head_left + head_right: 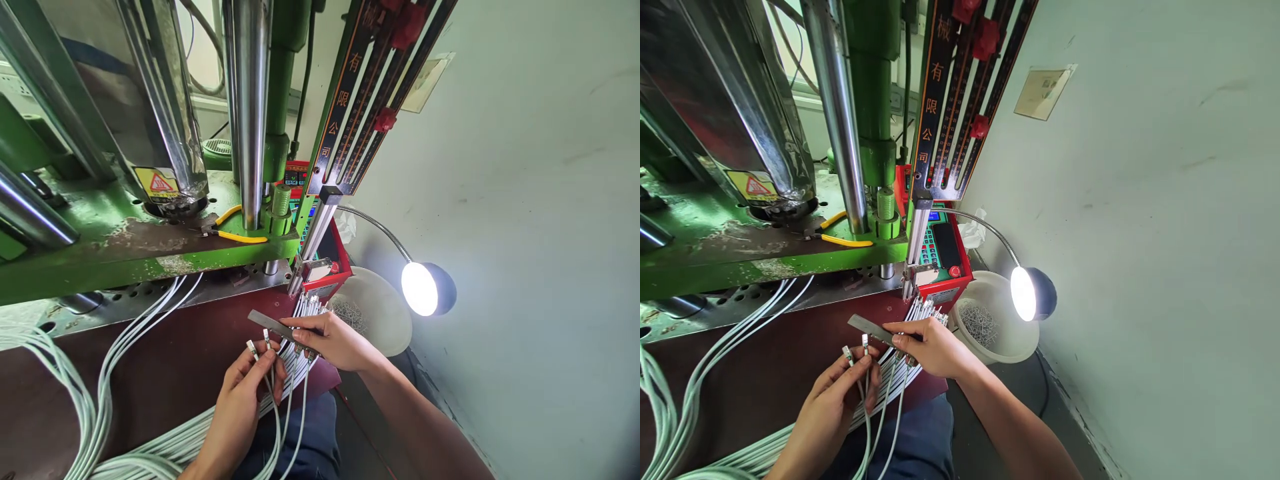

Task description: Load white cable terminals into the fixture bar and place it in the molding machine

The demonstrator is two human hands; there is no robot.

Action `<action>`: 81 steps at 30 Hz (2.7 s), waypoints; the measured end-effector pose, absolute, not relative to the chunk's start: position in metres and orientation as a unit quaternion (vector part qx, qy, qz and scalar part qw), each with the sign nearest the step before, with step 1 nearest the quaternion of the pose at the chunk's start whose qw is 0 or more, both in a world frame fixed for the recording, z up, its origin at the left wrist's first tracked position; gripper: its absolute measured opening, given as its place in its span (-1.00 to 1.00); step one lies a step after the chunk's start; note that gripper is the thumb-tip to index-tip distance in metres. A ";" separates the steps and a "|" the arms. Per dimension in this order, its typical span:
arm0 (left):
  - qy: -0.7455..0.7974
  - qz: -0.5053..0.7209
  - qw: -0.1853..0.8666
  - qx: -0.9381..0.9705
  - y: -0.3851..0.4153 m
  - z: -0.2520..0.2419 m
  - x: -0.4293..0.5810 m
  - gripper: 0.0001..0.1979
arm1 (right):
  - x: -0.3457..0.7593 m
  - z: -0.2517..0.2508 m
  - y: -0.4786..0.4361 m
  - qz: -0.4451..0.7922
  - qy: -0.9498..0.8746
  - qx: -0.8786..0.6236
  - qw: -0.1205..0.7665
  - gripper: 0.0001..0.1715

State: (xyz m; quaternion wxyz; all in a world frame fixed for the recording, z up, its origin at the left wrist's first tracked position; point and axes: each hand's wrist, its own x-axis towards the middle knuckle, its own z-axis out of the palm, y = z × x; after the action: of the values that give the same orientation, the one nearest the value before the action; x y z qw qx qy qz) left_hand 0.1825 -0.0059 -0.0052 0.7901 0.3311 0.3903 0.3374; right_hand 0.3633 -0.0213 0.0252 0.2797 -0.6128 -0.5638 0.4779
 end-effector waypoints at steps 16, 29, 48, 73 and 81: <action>0.392 0.234 0.767 0.451 0.009 0.002 0.180 -0.71 | 0.360 0.024 -0.018 0.472 -0.574 -0.600 0.298 -0.55; 0.462 0.237 0.707 0.480 0.004 0.006 0.181 -0.73 | 0.357 0.025 -0.017 0.450 -0.581 -0.615 0.286 -0.53; 0.479 0.265 0.666 0.506 0.004 -0.002 0.175 -0.70 | 0.366 0.027 -0.019 0.475 -0.592 -0.600 0.252 -0.51; 0.467 0.259 0.685 0.496 0.007 0.008 0.168 -0.68 | 0.368 0.036 -0.018 0.499 -0.575 -0.594 0.261 -0.52; 0.406 0.267 0.795 0.363 0.011 0.010 0.169 -0.72 | 0.367 0.035 -0.016 0.489 -0.600 -0.580 0.253 -0.51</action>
State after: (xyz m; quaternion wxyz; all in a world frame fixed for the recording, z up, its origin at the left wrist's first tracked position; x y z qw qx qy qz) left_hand 0.1687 0.0107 0.0100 0.7950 0.3635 0.4055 0.2673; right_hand 0.3669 -0.0161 0.0353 0.2534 -0.5802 -0.6001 0.4889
